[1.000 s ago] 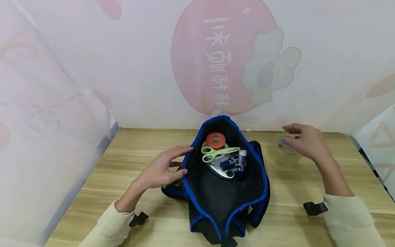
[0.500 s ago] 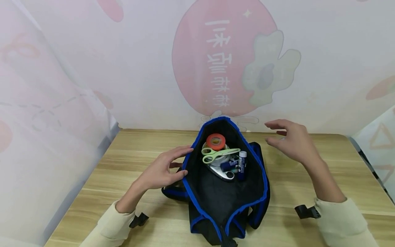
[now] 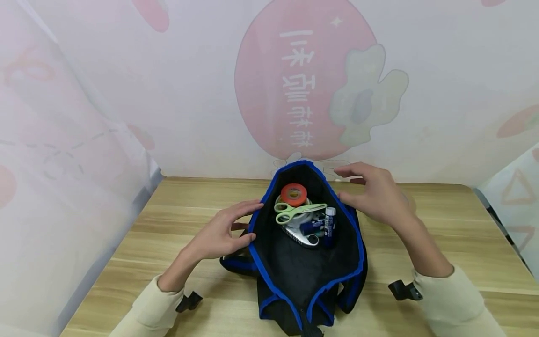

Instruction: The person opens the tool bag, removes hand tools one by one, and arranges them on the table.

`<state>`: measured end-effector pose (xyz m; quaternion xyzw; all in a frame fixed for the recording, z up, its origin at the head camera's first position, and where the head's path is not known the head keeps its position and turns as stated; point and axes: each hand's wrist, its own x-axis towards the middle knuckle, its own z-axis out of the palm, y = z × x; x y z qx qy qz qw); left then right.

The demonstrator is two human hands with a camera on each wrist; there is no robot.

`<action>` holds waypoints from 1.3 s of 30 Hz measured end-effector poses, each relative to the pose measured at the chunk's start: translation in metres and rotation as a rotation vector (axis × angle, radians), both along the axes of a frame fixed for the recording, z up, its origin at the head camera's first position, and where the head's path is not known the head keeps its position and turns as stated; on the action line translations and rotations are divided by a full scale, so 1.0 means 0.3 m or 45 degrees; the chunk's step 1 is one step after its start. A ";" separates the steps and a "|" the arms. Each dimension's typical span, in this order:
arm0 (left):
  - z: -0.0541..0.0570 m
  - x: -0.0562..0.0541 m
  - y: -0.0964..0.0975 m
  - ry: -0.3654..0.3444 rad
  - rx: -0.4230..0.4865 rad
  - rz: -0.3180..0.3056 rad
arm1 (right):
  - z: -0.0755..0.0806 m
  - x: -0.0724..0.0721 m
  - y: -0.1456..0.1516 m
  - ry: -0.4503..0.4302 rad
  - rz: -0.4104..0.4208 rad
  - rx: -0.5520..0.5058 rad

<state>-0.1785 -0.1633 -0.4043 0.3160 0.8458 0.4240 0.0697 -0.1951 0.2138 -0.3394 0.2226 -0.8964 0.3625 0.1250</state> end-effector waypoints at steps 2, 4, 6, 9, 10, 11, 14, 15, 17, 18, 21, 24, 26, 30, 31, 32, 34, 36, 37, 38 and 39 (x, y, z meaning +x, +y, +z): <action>-0.001 -0.001 -0.001 0.004 0.002 0.000 | 0.000 -0.005 -0.020 -0.005 0.034 -0.008; -0.002 -0.001 -0.001 0.004 0.006 -0.002 | -0.001 -0.010 -0.040 -0.011 0.069 -0.014; -0.004 -0.001 -0.002 0.005 0.007 -0.002 | -0.002 -0.013 -0.060 -0.018 0.097 -0.017; -0.008 0.001 -0.002 0.003 0.005 -0.002 | -0.010 -0.018 -0.087 -0.040 0.139 -0.019; -0.008 0.002 -0.002 0.001 0.004 -0.002 | -0.013 -0.020 -0.095 -0.051 0.149 -0.017; -0.009 0.003 -0.002 -0.001 0.004 -0.002 | -0.016 -0.021 -0.103 -0.069 0.156 -0.013; -0.009 0.004 -0.001 -0.004 0.009 -0.006 | -0.026 -0.026 -0.122 -0.129 0.172 0.018; -0.009 0.003 0.000 -0.004 0.010 -0.007 | -0.030 -0.029 -0.128 -0.142 0.184 0.032; -0.008 0.003 0.001 -0.003 0.011 -0.008 | -0.038 -0.035 -0.138 -0.183 0.201 0.061; -0.007 0.003 0.001 -0.002 0.010 -0.008 | -0.042 -0.038 -0.143 -0.204 0.212 0.071; -0.005 0.003 0.001 -0.004 0.005 -0.008 | -0.054 -0.047 -0.155 -0.264 0.232 0.094; -0.003 0.004 0.002 -0.011 0.006 -0.010 | -0.062 -0.052 -0.163 -0.297 0.232 0.111; -0.003 0.005 0.002 -0.016 0.009 -0.010 | -0.067 -0.055 -0.168 -0.301 0.237 0.124; -0.005 0.004 0.001 -0.019 0.011 -0.010 | -0.080 -0.064 -0.176 -0.303 0.248 0.153; -0.006 0.004 0.001 -0.019 0.009 -0.008 | -0.084 -0.066 -0.178 -0.306 0.250 0.157; -0.007 0.004 0.001 -0.020 0.008 -0.006 | -0.088 -0.069 -0.180 -0.307 0.253 0.163; -0.008 0.003 0.002 -0.014 0.007 -0.006 | -0.099 -0.076 -0.183 -0.304 0.256 0.178; -0.010 0.003 0.002 -0.009 0.008 -0.006 | -0.109 -0.083 -0.188 -0.299 0.260 0.198; -0.010 0.002 0.002 -0.005 0.006 -0.005 | -0.113 -0.086 -0.191 -0.294 0.265 0.206; -0.010 0.003 0.002 -0.005 0.006 -0.005 | -0.118 -0.090 -0.193 -0.287 0.270 0.214; -0.011 0.002 0.002 -0.005 0.004 -0.004 | -0.122 -0.094 -0.196 -0.281 0.276 0.218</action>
